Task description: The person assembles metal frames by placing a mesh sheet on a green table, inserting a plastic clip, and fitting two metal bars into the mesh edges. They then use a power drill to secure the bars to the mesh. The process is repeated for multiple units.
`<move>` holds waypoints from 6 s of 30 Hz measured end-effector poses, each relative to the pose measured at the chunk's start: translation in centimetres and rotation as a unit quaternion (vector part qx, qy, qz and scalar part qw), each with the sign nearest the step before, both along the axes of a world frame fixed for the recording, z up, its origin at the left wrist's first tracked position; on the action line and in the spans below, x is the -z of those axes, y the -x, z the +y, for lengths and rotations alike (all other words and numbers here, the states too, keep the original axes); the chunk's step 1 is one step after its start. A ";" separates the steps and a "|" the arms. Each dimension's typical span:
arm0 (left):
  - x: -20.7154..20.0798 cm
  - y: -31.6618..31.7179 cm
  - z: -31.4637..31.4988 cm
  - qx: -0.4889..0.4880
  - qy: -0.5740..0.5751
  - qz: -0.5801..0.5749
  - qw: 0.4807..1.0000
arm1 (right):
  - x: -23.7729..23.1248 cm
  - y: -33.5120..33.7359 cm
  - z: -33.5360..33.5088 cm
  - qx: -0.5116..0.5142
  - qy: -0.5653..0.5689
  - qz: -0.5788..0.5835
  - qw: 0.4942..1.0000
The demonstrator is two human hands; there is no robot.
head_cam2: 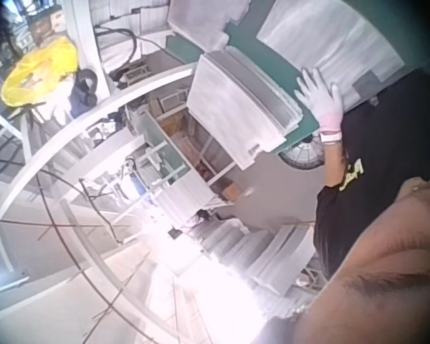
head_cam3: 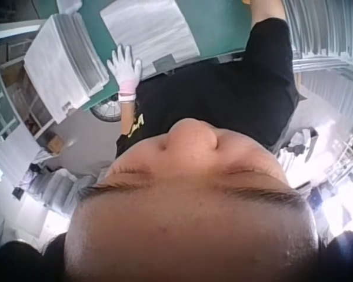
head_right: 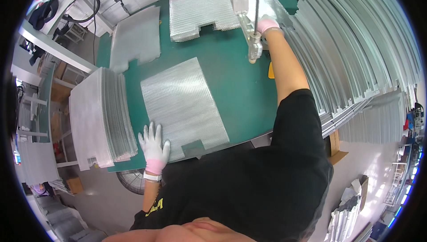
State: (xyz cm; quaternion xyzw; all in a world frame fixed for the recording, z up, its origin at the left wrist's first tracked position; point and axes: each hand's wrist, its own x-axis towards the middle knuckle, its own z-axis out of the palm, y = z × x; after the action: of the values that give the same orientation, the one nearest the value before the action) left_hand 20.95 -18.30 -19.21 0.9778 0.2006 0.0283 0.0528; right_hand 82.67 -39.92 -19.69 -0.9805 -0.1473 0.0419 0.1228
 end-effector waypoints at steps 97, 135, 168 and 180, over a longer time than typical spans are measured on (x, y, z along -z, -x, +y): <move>-0.4 -1.7 1.7 0.026 0.014 -0.108 0.994 | -7.2 31.3 2.5 -0.111 -0.862 0.287 0.402; -0.5 0.2 -2.3 -0.152 0.173 -0.119 0.966 | -1.7 43.8 -0.8 -0.237 -0.161 0.042 0.957; -3.3 0.2 -2.0 -0.038 0.034 0.077 0.996 | -2.5 9.7 -3.9 -0.122 0.095 -0.002 0.988; 3.9 10.8 -8.4 0.024 0.697 -0.125 0.706 | -6.9 29.7 -3.7 -0.287 -0.274 -0.151 0.905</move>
State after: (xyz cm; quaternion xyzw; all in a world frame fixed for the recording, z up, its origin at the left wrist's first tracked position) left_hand 10.12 -26.74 -23.14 0.6549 0.1314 0.0010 0.7442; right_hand 52.95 -43.63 -12.84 -0.8180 -0.4451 -0.1150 0.3457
